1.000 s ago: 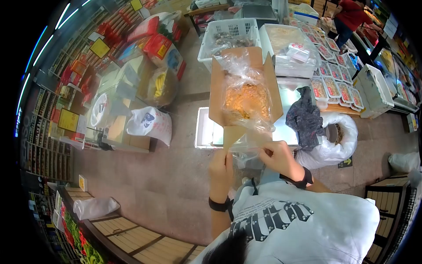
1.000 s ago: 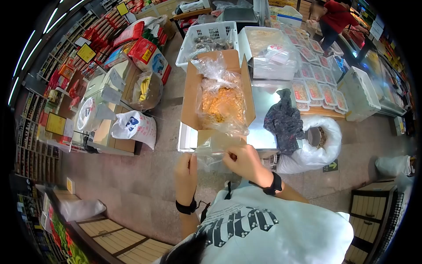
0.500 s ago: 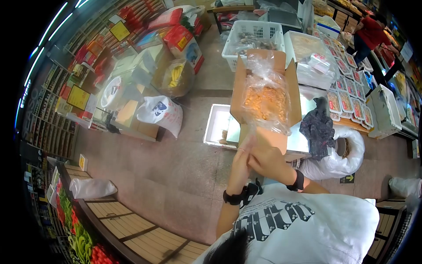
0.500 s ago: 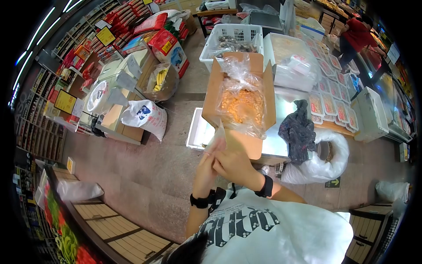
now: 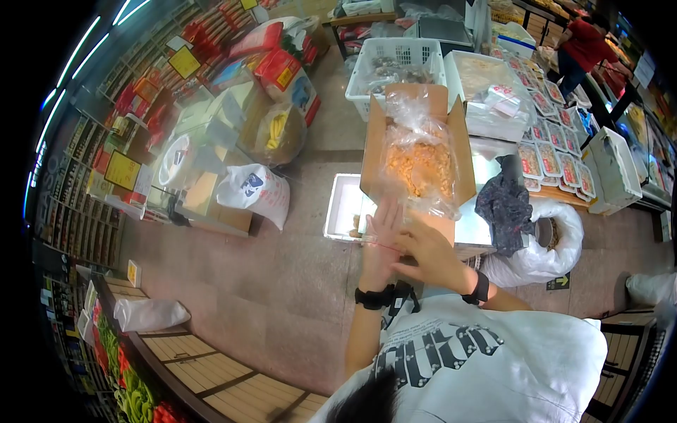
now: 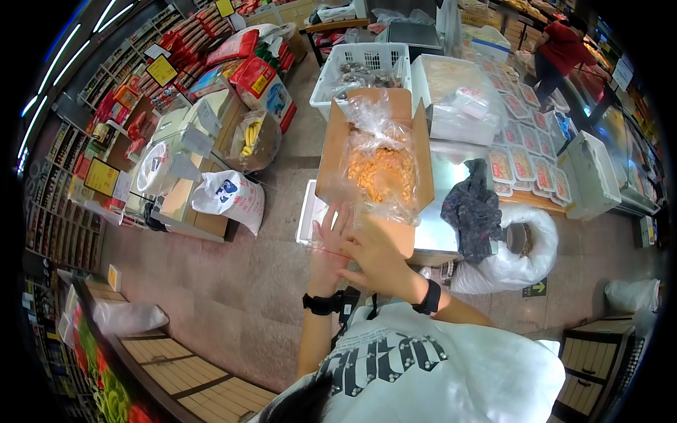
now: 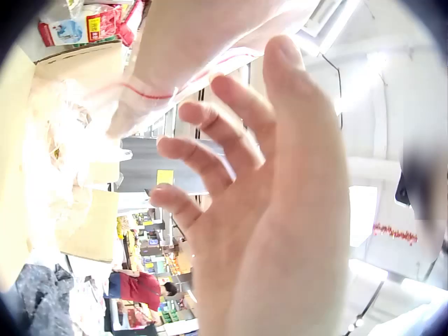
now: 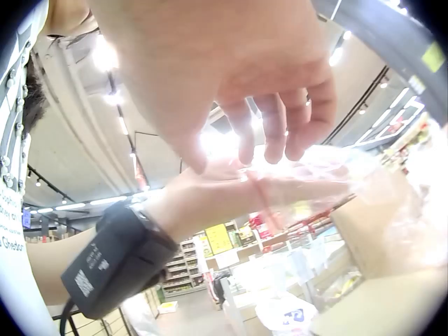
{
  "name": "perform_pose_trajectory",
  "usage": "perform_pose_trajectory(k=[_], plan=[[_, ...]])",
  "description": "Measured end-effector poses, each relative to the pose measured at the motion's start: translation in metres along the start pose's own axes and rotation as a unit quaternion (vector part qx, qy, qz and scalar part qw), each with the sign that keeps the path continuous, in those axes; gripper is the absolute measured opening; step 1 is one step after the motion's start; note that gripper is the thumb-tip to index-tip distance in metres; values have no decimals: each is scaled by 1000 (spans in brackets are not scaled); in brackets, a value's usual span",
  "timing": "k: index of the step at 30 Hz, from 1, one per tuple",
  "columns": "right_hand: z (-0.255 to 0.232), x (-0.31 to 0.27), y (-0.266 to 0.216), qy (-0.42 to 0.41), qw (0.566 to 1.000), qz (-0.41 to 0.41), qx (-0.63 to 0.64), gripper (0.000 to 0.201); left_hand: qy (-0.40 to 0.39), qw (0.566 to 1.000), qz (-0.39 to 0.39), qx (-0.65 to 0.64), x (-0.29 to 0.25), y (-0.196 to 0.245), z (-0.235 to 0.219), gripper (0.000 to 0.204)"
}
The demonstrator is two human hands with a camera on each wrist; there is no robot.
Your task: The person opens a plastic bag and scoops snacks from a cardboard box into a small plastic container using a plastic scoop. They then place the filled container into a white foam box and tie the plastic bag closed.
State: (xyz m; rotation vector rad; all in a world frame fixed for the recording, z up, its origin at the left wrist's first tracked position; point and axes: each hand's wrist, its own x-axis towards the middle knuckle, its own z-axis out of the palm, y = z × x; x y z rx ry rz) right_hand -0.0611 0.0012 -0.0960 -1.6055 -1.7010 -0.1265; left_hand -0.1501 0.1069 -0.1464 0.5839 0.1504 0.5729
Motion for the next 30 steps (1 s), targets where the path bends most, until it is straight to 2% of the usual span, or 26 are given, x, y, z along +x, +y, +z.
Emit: perform_pose_trajectory(k=[3,6,9,12,15,19,24,27,28,30], plan=[[-1,-7,7,-18,999,27,-8,30,-16,986,-80,-149,-9,9,-4,66],[7,-20,4,-31,999,32,6,32,-28,987,-55,-148,-7,6,-7,65],[16,-25,3,-5,1000,24,-5,29,16,992,-19,-126,-10,7,1,64],[15,-25,0,-1,1000,27,-9,23,73,983,-14,-169,-14,0,-3,65],[17,-21,1,22,999,13,-40,18,101,983,-14,-152,-17,-3,9,62],[20,-22,7,17,996,-26,-78,14,65,997,47,-17,-15,-15,7,58],[30,-27,11,17,995,-69,-68,14,42,983,109,144,-10,-14,13,58],[28,-26,2,4,995,-84,-48,14,107,992,44,-47,15,-25,-31,63],[27,-26,-2,-1,995,-90,-44,14,9,994,35,-104,18,-28,-46,65],[29,-30,-4,0,996,-76,-42,15,-186,959,14,-214,19,-30,-70,67]])
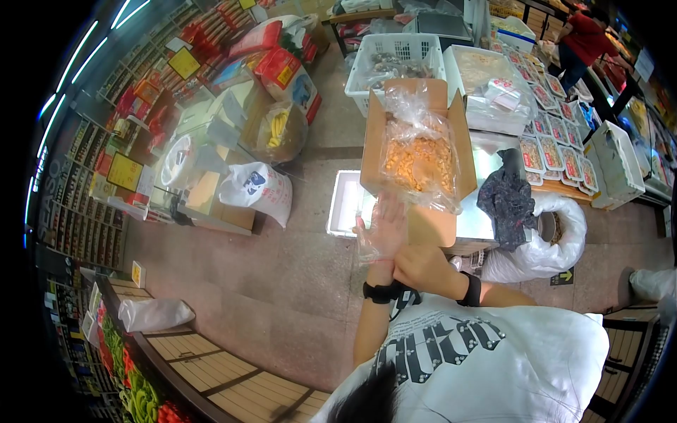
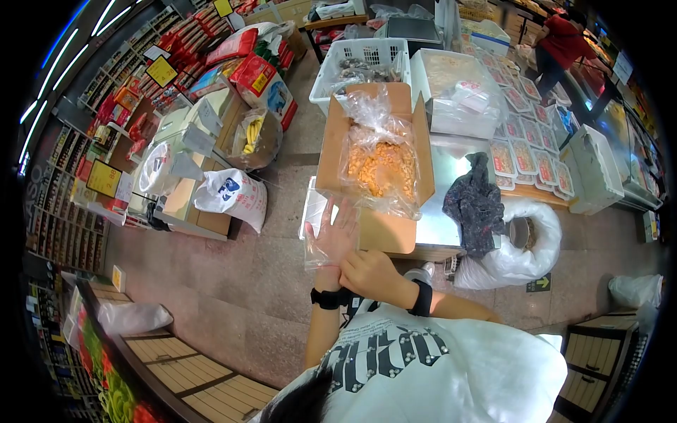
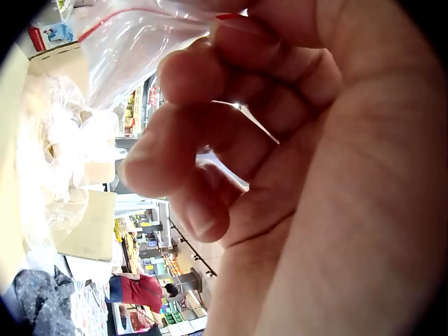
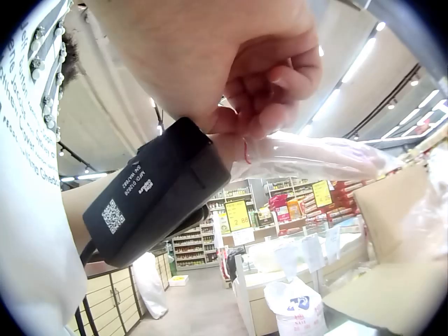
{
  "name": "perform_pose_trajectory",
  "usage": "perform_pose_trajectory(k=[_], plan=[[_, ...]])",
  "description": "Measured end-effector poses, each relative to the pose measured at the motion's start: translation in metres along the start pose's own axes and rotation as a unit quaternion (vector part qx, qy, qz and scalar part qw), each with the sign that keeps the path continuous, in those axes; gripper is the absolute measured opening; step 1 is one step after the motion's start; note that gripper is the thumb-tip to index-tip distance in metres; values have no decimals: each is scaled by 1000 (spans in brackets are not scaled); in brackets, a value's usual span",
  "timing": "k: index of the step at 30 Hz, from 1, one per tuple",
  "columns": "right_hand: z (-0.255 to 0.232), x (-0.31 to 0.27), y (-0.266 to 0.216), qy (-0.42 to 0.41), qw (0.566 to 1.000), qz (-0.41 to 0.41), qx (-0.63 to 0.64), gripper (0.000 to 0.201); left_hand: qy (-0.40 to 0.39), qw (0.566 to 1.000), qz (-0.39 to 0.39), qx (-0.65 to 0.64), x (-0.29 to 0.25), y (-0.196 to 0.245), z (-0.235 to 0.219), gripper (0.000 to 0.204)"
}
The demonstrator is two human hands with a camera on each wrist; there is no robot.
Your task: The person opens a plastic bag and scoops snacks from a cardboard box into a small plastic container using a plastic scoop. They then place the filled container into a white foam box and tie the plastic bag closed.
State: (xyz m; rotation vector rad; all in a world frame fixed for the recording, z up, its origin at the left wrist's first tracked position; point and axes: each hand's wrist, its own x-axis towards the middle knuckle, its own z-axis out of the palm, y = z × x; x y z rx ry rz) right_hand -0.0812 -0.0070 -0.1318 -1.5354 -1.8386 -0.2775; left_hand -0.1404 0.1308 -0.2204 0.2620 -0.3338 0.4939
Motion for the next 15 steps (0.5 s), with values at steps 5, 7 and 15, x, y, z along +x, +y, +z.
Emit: perform_pose_trajectory(k=[5,7,15], plan=[[-17,0,8,-104,988,16,114,28,209,976,-23,58,1,-3,25,66],[-34,12,17,-126,982,-9,140,50,283,946,-35,157,-4,-6,49,63],[-26,38,25,-283,946,-151,37,101,277,918,-161,234,-33,-14,64,47]])
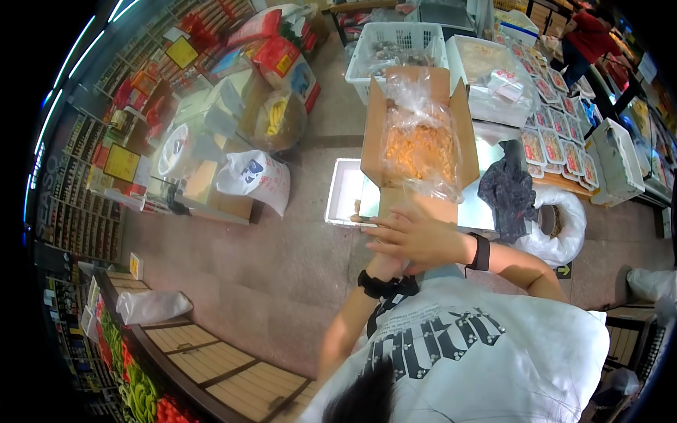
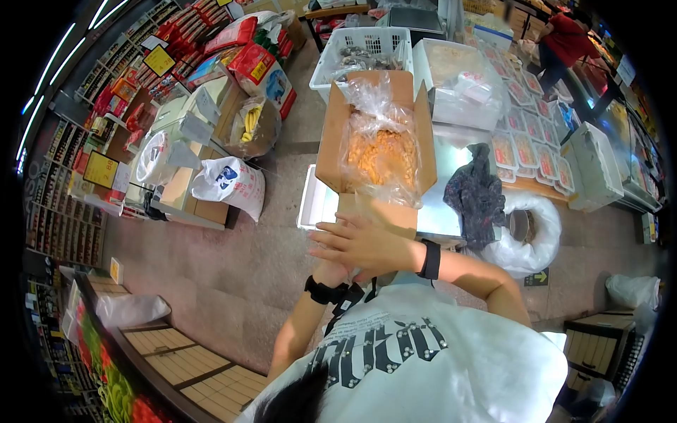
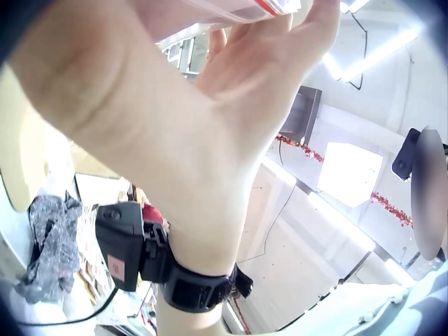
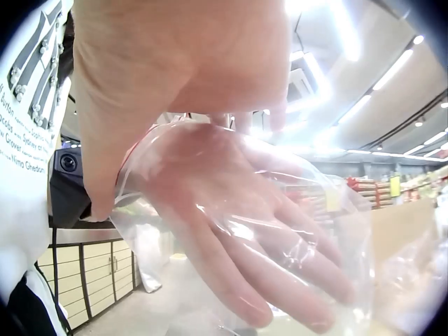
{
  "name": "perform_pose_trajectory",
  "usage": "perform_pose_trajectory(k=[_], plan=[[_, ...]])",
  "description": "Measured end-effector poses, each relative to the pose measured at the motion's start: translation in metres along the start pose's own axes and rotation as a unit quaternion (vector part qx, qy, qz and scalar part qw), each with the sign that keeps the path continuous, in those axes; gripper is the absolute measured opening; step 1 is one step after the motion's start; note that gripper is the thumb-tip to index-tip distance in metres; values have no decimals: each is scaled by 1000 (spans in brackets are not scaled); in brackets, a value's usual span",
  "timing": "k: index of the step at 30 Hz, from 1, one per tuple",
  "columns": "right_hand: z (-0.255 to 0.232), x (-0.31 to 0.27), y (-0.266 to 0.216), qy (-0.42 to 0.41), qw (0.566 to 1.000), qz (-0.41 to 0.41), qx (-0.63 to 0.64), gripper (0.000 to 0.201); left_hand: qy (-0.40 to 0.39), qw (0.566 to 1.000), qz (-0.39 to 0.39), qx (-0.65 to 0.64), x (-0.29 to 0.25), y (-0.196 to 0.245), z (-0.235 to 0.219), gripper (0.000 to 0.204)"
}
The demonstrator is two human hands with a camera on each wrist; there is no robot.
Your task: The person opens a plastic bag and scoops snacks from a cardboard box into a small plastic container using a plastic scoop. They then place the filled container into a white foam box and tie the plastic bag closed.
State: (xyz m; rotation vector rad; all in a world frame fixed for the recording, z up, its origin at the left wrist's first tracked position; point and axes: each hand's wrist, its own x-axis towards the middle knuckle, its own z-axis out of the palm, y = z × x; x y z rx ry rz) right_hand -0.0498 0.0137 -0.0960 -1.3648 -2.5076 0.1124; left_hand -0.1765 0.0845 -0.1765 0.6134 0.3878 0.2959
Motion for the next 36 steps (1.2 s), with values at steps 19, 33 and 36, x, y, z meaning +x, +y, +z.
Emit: perform_pose_trajectory(k=[19,33,36], plan=[[52,-18,-2,246,962,-80,-84,59,-309,912,-88,-256,35,-9,-61,46],[21,-23,18,74,980,-138,-123,22,99,992,-47,-60,24,22,19,47],[21,-26,16,54,982,-134,-125,19,59,996,-28,-66,32,14,7,48]])
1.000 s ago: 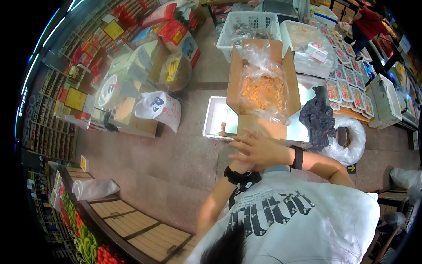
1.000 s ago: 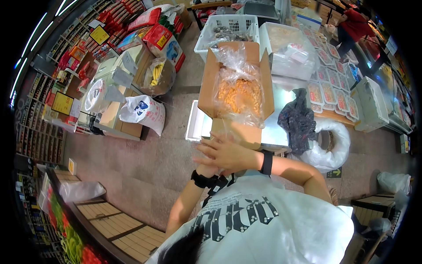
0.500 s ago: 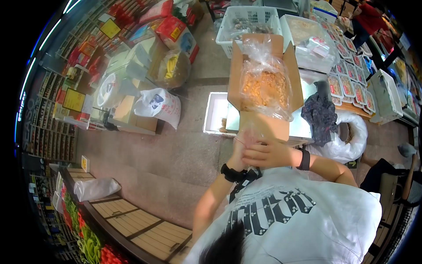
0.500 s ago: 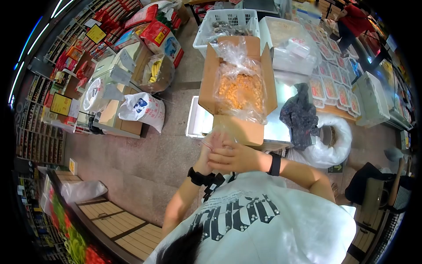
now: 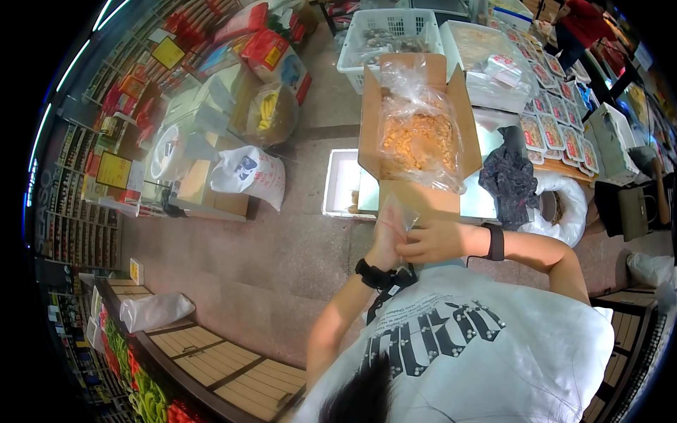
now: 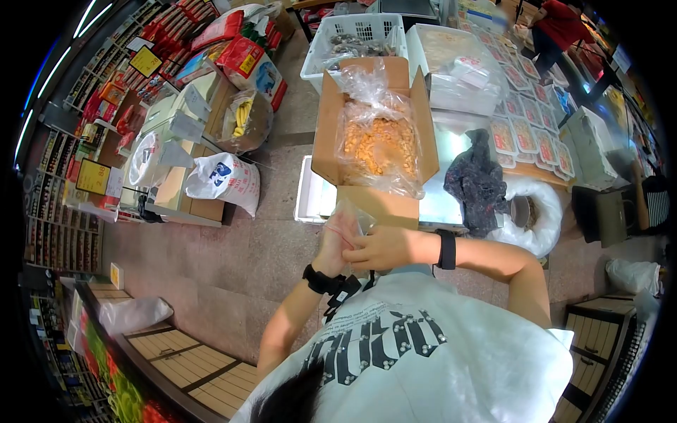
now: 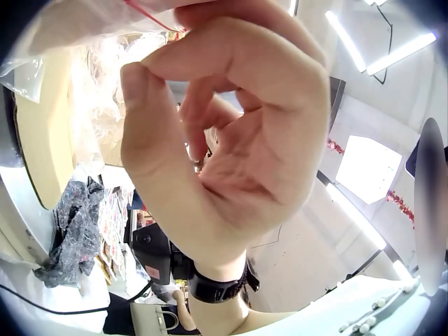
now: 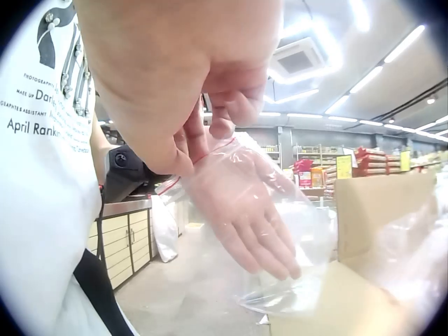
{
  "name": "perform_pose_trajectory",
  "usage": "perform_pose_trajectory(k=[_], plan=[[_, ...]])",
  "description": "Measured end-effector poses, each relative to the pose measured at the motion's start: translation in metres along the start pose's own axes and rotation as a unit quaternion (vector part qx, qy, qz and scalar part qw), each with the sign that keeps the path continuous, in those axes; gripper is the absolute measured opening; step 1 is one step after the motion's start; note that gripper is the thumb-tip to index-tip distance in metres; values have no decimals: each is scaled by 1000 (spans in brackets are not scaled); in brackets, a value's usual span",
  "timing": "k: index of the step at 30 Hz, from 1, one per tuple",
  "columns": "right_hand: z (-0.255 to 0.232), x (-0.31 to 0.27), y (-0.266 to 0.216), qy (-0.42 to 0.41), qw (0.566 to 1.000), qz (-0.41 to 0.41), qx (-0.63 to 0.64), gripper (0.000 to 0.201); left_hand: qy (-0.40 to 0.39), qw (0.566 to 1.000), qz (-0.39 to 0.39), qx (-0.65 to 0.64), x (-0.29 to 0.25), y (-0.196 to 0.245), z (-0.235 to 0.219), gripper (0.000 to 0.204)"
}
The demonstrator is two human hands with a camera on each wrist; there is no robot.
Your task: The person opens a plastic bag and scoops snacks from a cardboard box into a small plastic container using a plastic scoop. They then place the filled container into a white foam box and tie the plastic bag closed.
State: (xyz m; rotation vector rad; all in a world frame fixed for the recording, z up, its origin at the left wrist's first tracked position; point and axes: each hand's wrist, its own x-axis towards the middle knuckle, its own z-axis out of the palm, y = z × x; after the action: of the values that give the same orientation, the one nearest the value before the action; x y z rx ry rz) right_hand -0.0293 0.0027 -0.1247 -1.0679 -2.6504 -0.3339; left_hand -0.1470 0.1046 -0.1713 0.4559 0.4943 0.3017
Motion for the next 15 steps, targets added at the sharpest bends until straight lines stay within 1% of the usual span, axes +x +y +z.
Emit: perform_pose_trajectory(k=[1,4,7,10,13,15], plan=[[0,-1,0,-2,1000,10,-7,19,-26,1000,6,-6,7,-3,-11,49],[7,-5,-1,-27,999,32,-11,22,39,998,57,3,18,-20,-39,50],[9,-5,-2,-48,998,10,24,24,127,992,7,-12,2,-8,0,48],[5,-4,-3,-40,997,16,60,18,65,998,-19,3,6,-10,-19,43],[-4,-7,0,-70,993,11,97,18,-45,997,-58,26,19,-13,-69,35],[-9,-7,0,-65,993,20,98,19,-68,994,-87,1,24,-17,-84,31]])
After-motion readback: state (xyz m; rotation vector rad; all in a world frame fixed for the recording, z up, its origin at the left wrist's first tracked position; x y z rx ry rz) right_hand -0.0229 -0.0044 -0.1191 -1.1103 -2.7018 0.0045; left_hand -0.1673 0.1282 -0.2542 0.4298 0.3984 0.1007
